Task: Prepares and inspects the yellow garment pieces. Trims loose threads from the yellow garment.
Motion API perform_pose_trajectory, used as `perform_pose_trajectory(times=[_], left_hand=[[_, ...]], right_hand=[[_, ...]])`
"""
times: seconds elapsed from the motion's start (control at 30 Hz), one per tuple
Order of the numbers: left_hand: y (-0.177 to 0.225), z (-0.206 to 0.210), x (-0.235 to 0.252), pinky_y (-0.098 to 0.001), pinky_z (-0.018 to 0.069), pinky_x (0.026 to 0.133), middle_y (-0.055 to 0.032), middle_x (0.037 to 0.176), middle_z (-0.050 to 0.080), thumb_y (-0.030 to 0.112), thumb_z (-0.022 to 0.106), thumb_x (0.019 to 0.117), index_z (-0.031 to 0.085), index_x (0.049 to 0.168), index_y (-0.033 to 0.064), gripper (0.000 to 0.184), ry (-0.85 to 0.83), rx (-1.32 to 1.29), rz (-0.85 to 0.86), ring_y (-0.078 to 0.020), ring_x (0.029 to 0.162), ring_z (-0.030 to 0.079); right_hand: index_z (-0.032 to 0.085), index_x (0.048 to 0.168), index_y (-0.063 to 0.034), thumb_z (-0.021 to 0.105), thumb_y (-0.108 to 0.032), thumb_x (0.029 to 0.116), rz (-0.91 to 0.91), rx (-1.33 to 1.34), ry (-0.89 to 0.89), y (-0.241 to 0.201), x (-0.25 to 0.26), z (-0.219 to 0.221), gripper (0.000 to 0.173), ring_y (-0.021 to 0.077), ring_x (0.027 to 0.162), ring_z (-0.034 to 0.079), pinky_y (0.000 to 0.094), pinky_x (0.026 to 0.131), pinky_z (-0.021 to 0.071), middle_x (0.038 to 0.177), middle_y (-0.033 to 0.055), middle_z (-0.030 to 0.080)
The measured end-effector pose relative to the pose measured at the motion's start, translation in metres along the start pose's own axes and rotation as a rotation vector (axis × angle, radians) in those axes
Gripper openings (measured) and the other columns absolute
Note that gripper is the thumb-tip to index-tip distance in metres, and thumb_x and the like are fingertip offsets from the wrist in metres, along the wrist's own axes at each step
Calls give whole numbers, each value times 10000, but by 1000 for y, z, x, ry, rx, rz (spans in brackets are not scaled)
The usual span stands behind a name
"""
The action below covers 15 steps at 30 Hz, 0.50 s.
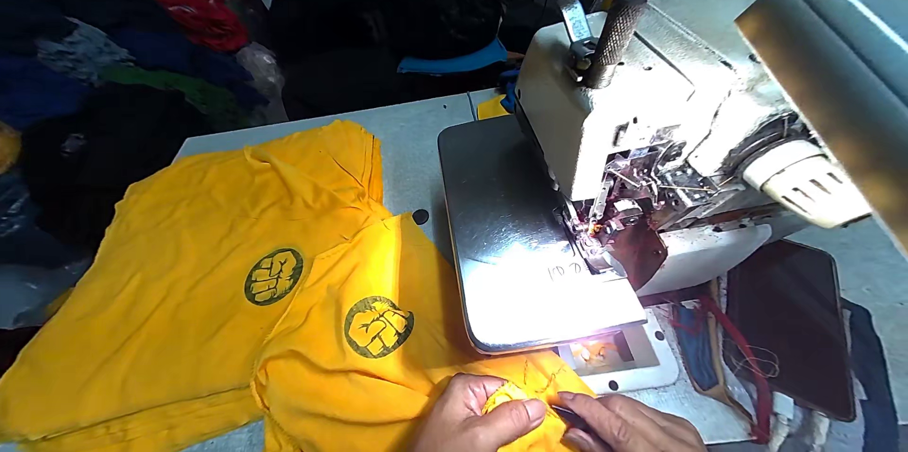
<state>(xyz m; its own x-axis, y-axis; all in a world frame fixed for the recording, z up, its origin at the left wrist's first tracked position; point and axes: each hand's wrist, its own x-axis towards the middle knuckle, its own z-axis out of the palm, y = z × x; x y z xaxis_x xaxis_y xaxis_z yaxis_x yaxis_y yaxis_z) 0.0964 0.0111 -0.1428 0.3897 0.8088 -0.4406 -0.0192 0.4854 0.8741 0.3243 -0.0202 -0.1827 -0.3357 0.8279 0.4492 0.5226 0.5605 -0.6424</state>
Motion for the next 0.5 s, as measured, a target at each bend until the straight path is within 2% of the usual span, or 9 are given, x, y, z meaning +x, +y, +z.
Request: perform_pose_trajectory(times=[0.1,0.17,0.2,0.23,0.3,0.37,0.43,0.47,0.5], left_hand=[[-2,1,-2,-221,559,658,48,745,713,80,629,951,747,869,86,144,46,5,49,-18,684,665],[-5,6,-6,-211,566,759,35,871,724,58,616,959,756,950,45,141,89,94,196,-8,816,673],[-5,10,-8,-205,546,822,12,934,703,50,619,962,762,967,13,148,97,161,298,-16,900,649],[-3,14,-9,-207,531,884,-22,986,695,43,619,970,759,964,-14,151,94,216,392,-34,978,635],[6,20,-12,-240,520,967,-87,1039,695,22,578,999,713,945,-52,163,56,279,533,-78,1070,633],[18,27,-17,-220,527,929,-68,1013,699,12,515,1026,656,960,-63,173,43,311,573,-31,1017,643],[27,34,-22,-155,515,865,14,990,671,47,526,1035,629,982,-34,141,69,305,538,50,951,611],[26,36,-22,-145,509,824,39,962,646,75,589,1006,610,975,-8,90,66,274,508,61,910,595],[21,36,-19,-150,503,773,54,918,621,111,704,938,588,962,20,149,50,232,467,56,851,584]], right_hand=[[715,1136,-5,593,-222,1048,129,132,24,-7,3,-1,264,168,715,648,268,634,530,818,137,677],[685,1148,34,640,-208,1015,270,318,20,-13,8,-11,279,65,786,656,195,721,545,906,123,719],[678,1168,49,703,-228,974,337,407,-3,-16,10,-17,339,18,756,625,171,703,527,895,95,714],[678,1170,55,758,-262,932,379,473,-42,-17,12,-23,404,-17,678,538,152,637,462,819,53,665],[701,1016,77,780,-234,905,385,534,-140,-17,15,-32,340,-21,568,429,152,540,358,664,38,588],[664,888,72,750,-172,921,354,565,-183,-20,17,-38,261,-30,552,385,141,523,300,615,20,523],[646,857,62,752,-161,918,313,616,-142,-20,18,-41,255,-48,626,416,112,573,319,697,22,555],[647,855,55,767,-179,912,305,635,-117,-19,17,-41,269,-43,692,448,107,613,345,783,40,578],[658,852,29,790,-207,896,319,644,-86,-17,15,-38,274,-49,737,469,96,629,362,858,37,588]])
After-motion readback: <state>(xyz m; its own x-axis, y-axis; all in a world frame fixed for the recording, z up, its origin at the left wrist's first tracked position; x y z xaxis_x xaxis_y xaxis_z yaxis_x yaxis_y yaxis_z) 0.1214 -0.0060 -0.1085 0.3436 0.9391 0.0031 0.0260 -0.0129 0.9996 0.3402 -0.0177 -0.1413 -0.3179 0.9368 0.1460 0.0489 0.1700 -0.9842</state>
